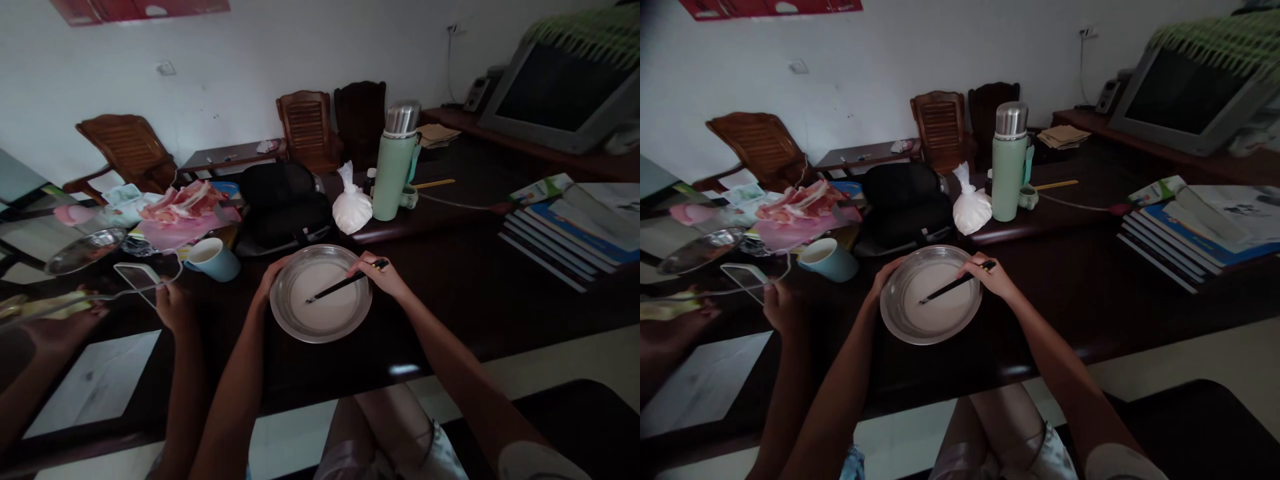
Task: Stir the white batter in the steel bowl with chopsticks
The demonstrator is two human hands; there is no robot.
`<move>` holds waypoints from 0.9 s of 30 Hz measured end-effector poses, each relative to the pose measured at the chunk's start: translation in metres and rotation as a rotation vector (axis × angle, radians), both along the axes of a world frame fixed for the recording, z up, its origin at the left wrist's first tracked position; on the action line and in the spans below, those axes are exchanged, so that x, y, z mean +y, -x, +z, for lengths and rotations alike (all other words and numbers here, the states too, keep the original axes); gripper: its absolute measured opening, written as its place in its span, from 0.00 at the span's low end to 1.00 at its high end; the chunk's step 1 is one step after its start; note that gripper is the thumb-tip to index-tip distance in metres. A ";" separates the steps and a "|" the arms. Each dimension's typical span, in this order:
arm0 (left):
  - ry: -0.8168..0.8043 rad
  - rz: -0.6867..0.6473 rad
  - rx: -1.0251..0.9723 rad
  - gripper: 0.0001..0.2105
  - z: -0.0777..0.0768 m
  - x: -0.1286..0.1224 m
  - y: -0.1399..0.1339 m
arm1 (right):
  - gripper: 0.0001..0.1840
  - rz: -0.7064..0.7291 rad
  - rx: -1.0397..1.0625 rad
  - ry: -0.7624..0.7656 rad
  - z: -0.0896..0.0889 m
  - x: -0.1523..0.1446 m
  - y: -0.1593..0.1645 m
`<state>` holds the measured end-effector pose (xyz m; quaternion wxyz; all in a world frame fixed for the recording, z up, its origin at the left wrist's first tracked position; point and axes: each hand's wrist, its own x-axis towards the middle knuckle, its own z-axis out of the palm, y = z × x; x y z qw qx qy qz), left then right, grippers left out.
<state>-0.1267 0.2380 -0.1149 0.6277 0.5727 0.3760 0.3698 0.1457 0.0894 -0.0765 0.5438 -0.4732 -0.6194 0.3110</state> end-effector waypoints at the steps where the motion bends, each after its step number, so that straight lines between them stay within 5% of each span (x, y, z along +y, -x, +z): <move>1: 0.015 -0.015 -0.009 0.21 0.002 -0.001 -0.001 | 0.22 -0.033 -0.019 -0.015 0.000 0.001 0.000; 7: 0.036 -0.016 -0.010 0.22 0.006 -0.006 -0.002 | 0.24 -0.314 0.175 0.014 -0.001 0.002 -0.017; 12: 0.053 -0.035 0.002 0.23 0.006 -0.005 -0.002 | 0.28 -0.169 0.252 0.120 0.001 -0.001 -0.015; 17: 0.057 -0.036 -0.016 0.22 0.007 -0.005 -0.003 | 0.25 0.001 0.010 0.012 0.001 -0.002 0.002; 22: 0.033 -0.037 -0.020 0.22 0.008 -0.005 -0.003 | 0.20 -0.142 -0.070 -0.082 -0.001 0.000 -0.004; 27: 0.010 -0.029 -0.001 0.22 0.003 -0.002 -0.002 | 0.25 -0.320 0.124 -0.024 0.000 -0.001 -0.020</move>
